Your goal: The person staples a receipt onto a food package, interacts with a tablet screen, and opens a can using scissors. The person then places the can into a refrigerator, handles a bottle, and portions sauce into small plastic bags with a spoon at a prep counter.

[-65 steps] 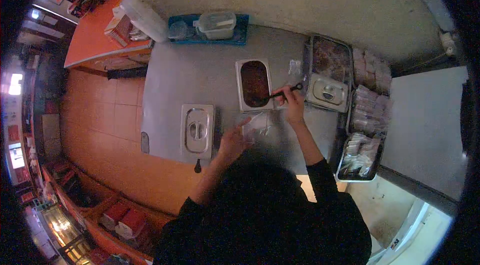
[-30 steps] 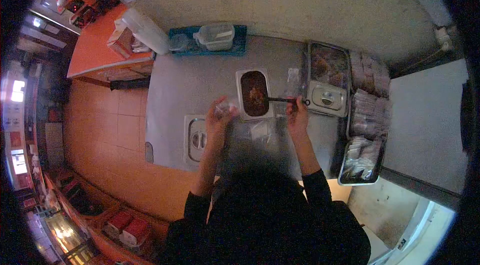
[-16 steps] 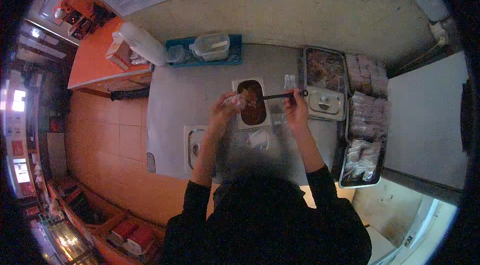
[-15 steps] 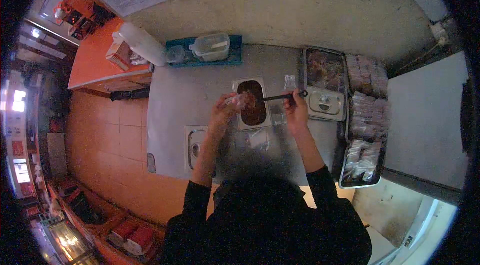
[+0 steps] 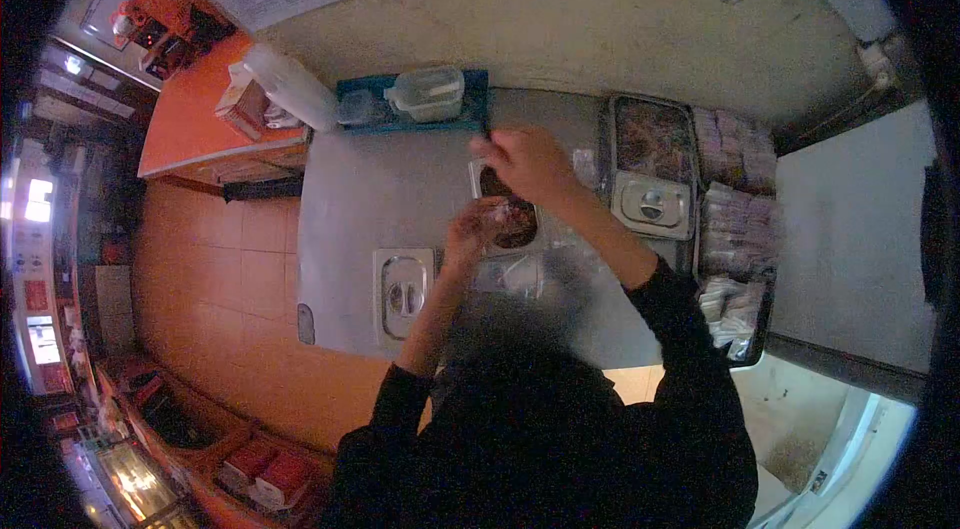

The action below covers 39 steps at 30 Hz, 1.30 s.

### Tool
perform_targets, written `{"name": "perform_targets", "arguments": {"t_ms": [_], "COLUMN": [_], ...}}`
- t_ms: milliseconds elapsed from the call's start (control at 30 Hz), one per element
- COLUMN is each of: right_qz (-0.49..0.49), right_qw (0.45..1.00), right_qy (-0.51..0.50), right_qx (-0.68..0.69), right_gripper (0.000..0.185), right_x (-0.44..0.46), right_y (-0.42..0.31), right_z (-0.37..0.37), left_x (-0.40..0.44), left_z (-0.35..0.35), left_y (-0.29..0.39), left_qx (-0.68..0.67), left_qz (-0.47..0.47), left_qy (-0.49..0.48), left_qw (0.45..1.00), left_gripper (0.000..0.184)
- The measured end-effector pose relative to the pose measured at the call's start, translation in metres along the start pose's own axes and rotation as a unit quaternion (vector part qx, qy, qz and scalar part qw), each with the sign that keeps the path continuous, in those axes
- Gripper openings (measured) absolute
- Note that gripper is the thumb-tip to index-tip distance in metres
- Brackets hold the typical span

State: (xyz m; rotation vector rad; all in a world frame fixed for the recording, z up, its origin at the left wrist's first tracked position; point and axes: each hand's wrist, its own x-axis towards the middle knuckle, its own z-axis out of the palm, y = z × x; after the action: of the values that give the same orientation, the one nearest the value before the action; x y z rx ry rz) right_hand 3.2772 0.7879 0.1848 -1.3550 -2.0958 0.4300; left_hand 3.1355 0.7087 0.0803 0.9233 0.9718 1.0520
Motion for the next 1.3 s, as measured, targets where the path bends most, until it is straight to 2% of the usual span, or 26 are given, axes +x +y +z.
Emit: {"name": "perform_targets", "arguments": {"t_ms": [67,100,167,267,300,400,467,500,567,600,667,700,767,833,867,933,1033,1167,1233,1300], "right_qz": [-0.054,-0.054,-0.151,-0.162,-0.166,-0.205,-0.122,-0.123,-0.121,-0.121,-0.114,-0.116,0.023,0.091,0.088,0.193,0.202,0.009,-0.014,-0.034], "right_qw": [0.988,0.987,0.955,0.94,0.94,0.943,0.953,0.952,0.972,0.972,0.986,0.985,0.999,0.975,0.976,0.941,0.943,0.998,0.999,0.999], "right_qy": [-0.111,-0.112,-0.188,-0.227,-0.227,-0.174,-0.216,-0.215,-0.154,-0.153,-0.062,-0.062,-0.022,0.089,0.088,0.138,0.121,0.057,0.048,0.04], "right_qx": [-0.097,-0.098,-0.17,-0.194,-0.196,-0.196,-0.175,-0.178,-0.13,-0.133,-0.109,-0.109,0.031,0.18,0.181,0.243,0.233,0.031,0.018,0.005], "right_gripper": [0.038,0.038,0.039,0.037,0.037,0.037,0.037,0.037,0.037,0.037,0.039,0.039,0.043,0.043,0.043,0.041,0.035,0.034,0.034,0.034], "right_x": [0.014,0.018,0.023,0.028,0.028,0.025,0.026,0.025,0.022,0.02,0.018,0.018,0.018,0.012,0.006,-0.004,-0.044,-0.101,-0.109,-0.114], "right_y": [-0.03,-0.038,-0.052,-0.072,-0.072,-0.074,-0.086,-0.084,-0.074,-0.068,-0.054,-0.046,-0.026,0.001,0.013,0.034,0.04,0.031,0.001,-0.013], "right_z": [0.004,0.009,0.016,0.009,0.01,0.01,-0.004,-0.004,-0.002,-0.004,-0.011,-0.017,-0.03,-0.028,-0.032,-0.036,-0.011,0.033,0.012,0.01], "left_x": [-0.009,-0.011,-0.015,-0.012,-0.004,-0.009,-0.01,-0.008,-0.006,-0.005,-0.005,-0.007,-0.008,-0.006,-0.006,-0.007,-0.014,-0.01,-0.017,-0.024], "left_z": [0.009,0.011,0.011,0.004,-0.003,-0.003,-0.001,0.0,0.004,0.006,0.01,0.011,0.009,-0.001,-0.008,-0.019,-0.017,-0.012,-0.006,-0.002], "left_y": [-0.001,-0.004,-0.011,-0.032,-0.05,-0.042,-0.036,-0.034,-0.029,-0.027,-0.021,-0.019,-0.018,-0.018,-0.023,-0.031,-0.009,-0.008,0.0,0.005], "left_qx": [-0.04,-0.089,-0.142,-0.244,-0.231,-0.25,-0.282,-0.283,-0.285,-0.285,-0.286,-0.296,-0.306,-0.305,-0.304,-0.284,-0.312,-0.309,-0.328,-0.329], "left_qz": [-0.028,-0.033,-0.037,0.056,0.035,0.008,0.004,0.016,0.029,0.012,-0.001,0.005,0.012,0.008,0.01,-0.034,-0.048,-0.011,0.04,0.027], "left_qy": [0.027,0.041,0.056,0.003,0.027,0.058,0.062,0.041,0.018,0.035,0.052,0.061,0.072,0.046,0.048,0.092,0.099,0.107,0.066,0.073], "left_qw": [0.998,0.995,0.988,0.968,0.972,0.967,0.957,0.958,0.958,0.958,0.957,0.953,0.949,0.951,0.951,0.954,0.944,0.945,0.941,0.941], "left_gripper": [0.026,0.027,0.027,0.026,0.025,0.026,0.026,0.028,0.03,0.031,0.033,0.033,0.033,0.032,0.032,0.029,0.026,0.025,0.024,0.021]}}
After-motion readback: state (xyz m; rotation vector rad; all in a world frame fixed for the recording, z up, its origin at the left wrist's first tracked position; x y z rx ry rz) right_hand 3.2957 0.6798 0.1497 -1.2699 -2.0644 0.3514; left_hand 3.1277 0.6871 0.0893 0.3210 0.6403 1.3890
